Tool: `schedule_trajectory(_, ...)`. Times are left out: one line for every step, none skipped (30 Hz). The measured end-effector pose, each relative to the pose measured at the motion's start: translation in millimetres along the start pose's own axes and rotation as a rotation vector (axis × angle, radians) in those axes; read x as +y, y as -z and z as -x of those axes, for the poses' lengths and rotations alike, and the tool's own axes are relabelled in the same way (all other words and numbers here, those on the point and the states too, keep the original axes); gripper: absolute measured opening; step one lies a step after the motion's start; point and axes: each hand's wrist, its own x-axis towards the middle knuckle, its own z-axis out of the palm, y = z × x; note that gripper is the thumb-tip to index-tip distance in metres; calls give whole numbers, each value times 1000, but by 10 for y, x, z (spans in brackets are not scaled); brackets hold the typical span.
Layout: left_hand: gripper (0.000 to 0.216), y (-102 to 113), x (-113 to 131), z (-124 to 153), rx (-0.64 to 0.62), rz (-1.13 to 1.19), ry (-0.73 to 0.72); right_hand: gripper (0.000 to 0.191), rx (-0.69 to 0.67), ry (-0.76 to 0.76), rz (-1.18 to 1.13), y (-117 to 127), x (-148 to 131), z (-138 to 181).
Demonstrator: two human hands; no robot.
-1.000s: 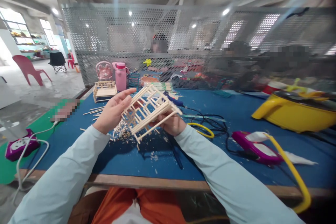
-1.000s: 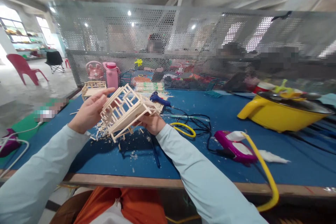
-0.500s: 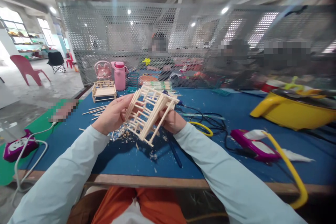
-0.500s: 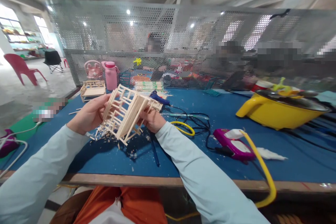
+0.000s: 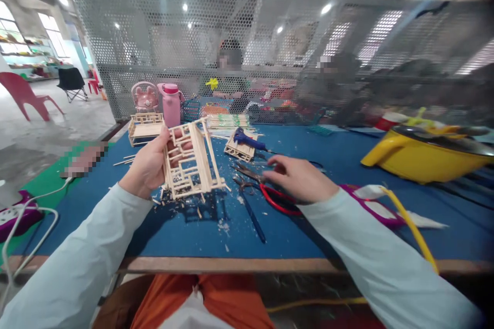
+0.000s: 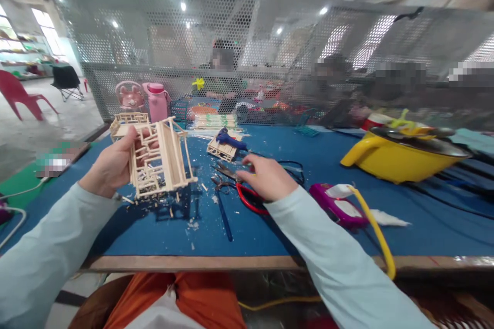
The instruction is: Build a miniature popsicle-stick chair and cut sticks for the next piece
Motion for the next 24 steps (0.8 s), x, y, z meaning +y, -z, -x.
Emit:
schedule_trajectory(35, -7, -10, 0, 25, 54, -26, 32, -17, -12, 135, -5, 72, 89)
schedule_trajectory(34, -19, -27, 3, 48, 103, -50, 32, -54, -1, 213, -33, 134, 168)
schedule_trajectory(34, -35, -51, 9, 63, 146, -69, 32, -98, 39, 235, -75, 185, 234)
schedule_trajectory(33, -53, -80, 19, 71, 180, -84, 34, -125, 82, 227, -122, 226, 283)
schedule_trajectory(33, -72, -111, 30, 76, 209, -96, 35, -139, 112, 205, -166, 258, 316)
schedule_trajectory(32, -90, -142, 43, 76, 232, -104, 38, -138, 128, 176, -200, 284, 336)
schedule_trajectory(31, -106, -171, 56, 76, 251, -111, 41, -128, 120, 152, -221, 304, 347)
schedule_trajectory(30, -119, -195, 69, 76, 268, -116, 44, -121, 94, 134, -231, 322, 353)
schedule_trajectory(29, -128, -216, 84, 78, 281, -122, 48, -113, 64, 117, -230, 338, 359)
schedule_trajectory(29, -134, -231, 101, 83, 295, -130, 52, -98, 35, 100, -222, 352, 370)
schedule_trajectory(29, -138, -242, 120, 91, 309, -141, 53, -67, 12, 87, -211, 362, 386)
schedule_trajectory(29, -142, -250, 143, 102, 327, -155, 52, -16, -3, 78, -199, 365, 411)
schedule_trajectory(29, -148, -256, 171, 115, 348, -169, 50, 58, -8, 70, -190, 356, 443)
schedule_trajectory(30, -155, -261, 202, 132, 371, -182, 47, 150, -4, 56, -183, 330, 481)
schedule_trajectory(31, -165, -267, 235, 148, 395, -193, 44, 246, 8, 33, -181, 284, 524)
schedule_trajectory(31, -177, -273, 268, 161, 418, -200, 43, 334, 26, 5, -183, 216, 569)
schedule_trajectory(32, -190, -281, 300, 171, 439, -205, 43, 409, 55, -29, -191, 128, 613)
schedule_trajectory(33, -203, -292, 330, 180, 459, -208, 44, 461, 98, -61, -204, 23, 655)
schedule_trajectory(34, -213, -304, 356, 188, 477, -213, 44, 488, 151, -76, -222, -91, 692)
schedule_trajectory(34, -220, -319, 377, 191, 493, -220, 42, 500, 225, -76, -244, -208, 723)
schedule_trajectory(34, -223, -334, 394, 193, 506, -231, 40, 487, 311, -68, -271, -319, 748)
schedule_trajectory(34, -222, -349, 408, 196, 515, -244, 37, 473, 384, -62, -299, -417, 767)
schedule_trajectory(34, -218, -363, 418, 198, 520, -260, 36, 453, 438, -60, -329, -495, 780)
schedule_trajectory(34, -210, -376, 425, 199, 521, -276, 35, 437, 472, -61, -358, -553, 790)
